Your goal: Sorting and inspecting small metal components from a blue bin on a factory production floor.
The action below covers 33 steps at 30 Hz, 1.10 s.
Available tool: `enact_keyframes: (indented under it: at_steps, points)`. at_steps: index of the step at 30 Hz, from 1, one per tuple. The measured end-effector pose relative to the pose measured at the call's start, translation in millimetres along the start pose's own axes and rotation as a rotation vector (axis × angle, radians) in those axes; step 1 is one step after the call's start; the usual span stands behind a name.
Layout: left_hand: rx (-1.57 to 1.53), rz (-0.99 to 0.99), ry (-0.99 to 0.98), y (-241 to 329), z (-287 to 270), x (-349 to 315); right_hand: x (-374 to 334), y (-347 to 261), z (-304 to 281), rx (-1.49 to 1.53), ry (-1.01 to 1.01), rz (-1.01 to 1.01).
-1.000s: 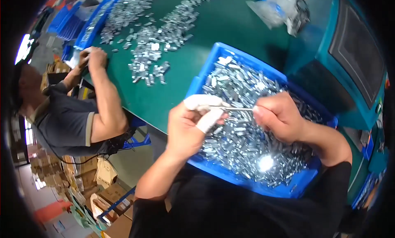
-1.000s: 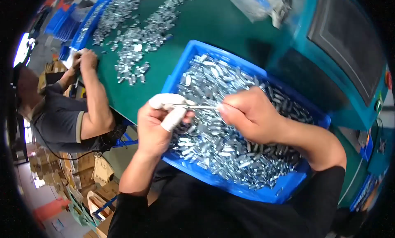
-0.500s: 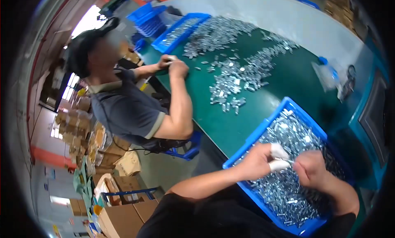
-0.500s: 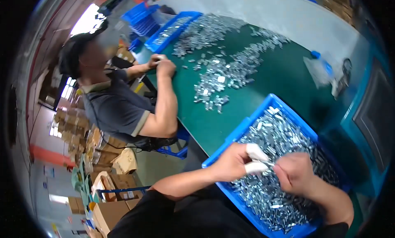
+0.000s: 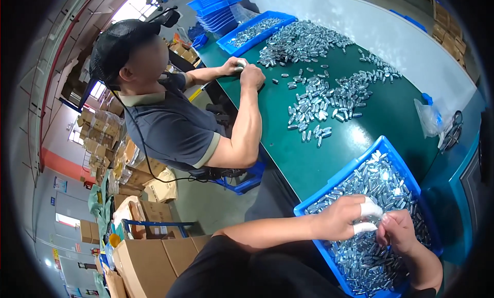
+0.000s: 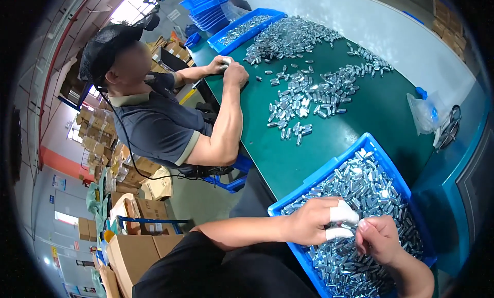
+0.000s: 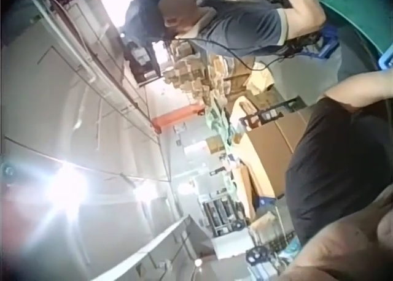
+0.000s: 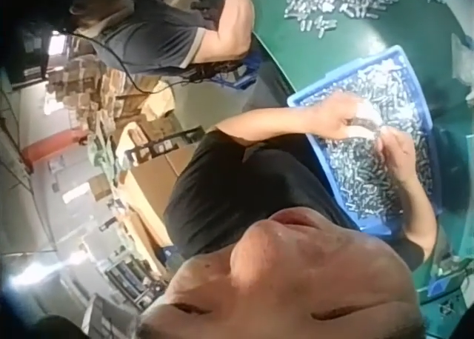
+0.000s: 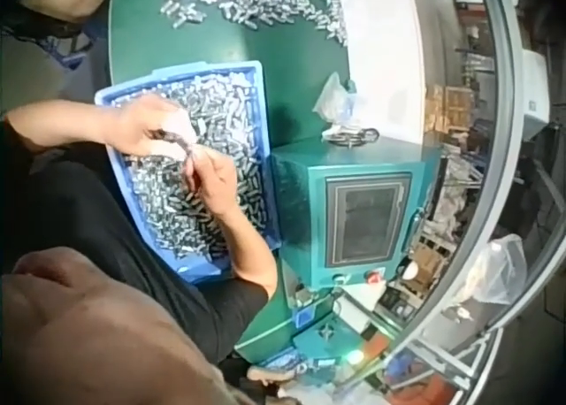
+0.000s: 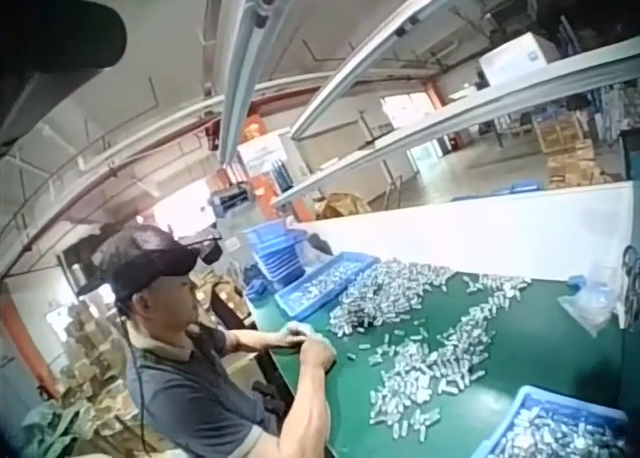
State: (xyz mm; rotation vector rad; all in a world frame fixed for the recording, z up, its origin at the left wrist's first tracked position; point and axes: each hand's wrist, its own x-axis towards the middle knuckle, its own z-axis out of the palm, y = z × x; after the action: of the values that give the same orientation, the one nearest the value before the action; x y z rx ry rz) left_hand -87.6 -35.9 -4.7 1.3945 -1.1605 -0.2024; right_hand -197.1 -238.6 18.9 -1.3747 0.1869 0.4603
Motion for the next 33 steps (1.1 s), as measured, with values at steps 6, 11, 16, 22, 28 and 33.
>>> enact_keyframes:
  at_steps: [6, 11, 16, 22, 28, 33]
  points:
    - [0.014, 0.036, 0.011, -2.4, -1.9, 1.2, -3.6, -8.3, -7.0, -0.425, 0.032, -0.144]
    - [0.124, -0.005, 0.047, 8.4, -7.6, 0.2, 7.2, -26.0, 1.1, -0.678, 0.013, -0.467]
    - [0.160, -0.055, 0.051, 5.5, -12.9, 5.6, 5.4, -23.3, -6.7, -0.652, 0.066, -0.526]
    - [0.305, -0.390, 0.019, 11.3, -19.7, 5.7, 5.5, -18.6, -11.8, -0.453, 0.230, -0.501]
    - [0.773, -0.338, 0.274, -37.2, -79.2, 16.0, 6.1, -13.3, -12.1, -0.450, 0.262, -0.531]
    - [1.105, -0.274, 0.214, -81.9, -116.8, 7.2, 9.0, -16.7, -5.8, -0.441, 0.205, -0.516]
